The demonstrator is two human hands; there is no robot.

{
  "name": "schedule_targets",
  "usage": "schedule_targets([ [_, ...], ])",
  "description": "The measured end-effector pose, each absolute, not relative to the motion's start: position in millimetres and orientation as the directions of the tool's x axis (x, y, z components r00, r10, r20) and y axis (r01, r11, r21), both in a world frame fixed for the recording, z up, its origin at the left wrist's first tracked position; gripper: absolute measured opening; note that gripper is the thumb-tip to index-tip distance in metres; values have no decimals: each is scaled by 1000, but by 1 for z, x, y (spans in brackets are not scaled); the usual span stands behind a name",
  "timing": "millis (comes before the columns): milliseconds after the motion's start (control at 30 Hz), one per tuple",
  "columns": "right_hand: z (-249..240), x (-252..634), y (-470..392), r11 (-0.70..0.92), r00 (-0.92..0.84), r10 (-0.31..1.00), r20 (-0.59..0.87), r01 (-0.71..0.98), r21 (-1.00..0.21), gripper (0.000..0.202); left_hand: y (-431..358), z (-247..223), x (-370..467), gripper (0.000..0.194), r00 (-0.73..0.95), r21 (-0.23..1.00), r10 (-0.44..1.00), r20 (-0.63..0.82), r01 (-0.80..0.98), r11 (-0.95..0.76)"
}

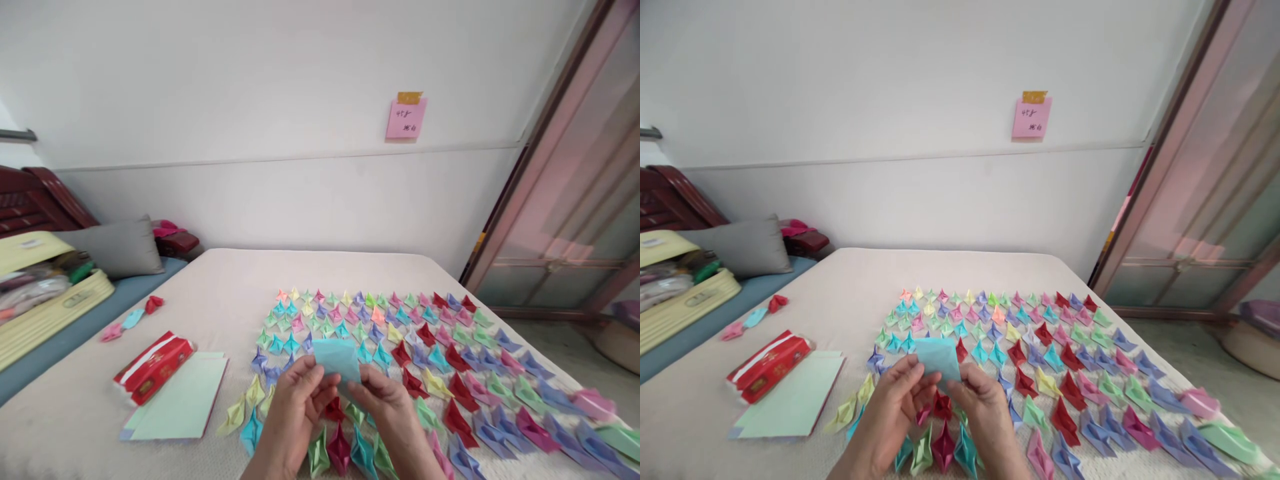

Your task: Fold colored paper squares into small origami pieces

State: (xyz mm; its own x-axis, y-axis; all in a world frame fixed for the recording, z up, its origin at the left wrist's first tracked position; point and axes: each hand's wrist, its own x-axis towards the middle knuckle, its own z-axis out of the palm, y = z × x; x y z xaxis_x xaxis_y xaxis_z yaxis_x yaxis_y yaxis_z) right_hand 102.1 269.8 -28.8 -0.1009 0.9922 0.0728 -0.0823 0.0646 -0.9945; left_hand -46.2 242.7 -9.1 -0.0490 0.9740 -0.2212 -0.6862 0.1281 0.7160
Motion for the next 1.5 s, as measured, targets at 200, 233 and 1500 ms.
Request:
schedule_targets([
  [200,-32,106,266,173,61,983,175,48,-984,43,241,-6,-54,16,-116,922,992,-48,-388,-1],
  [233,-31,107,264,151,1,989,151,-14,-988,49,241,-6,-56,18,-110,954,994,-7,-298,-26],
  [1500,-29,96,260,43,-24,998,54,-322,-946,34,243,-11,-44,40,-231,951,973,-6,-303,-66],
])
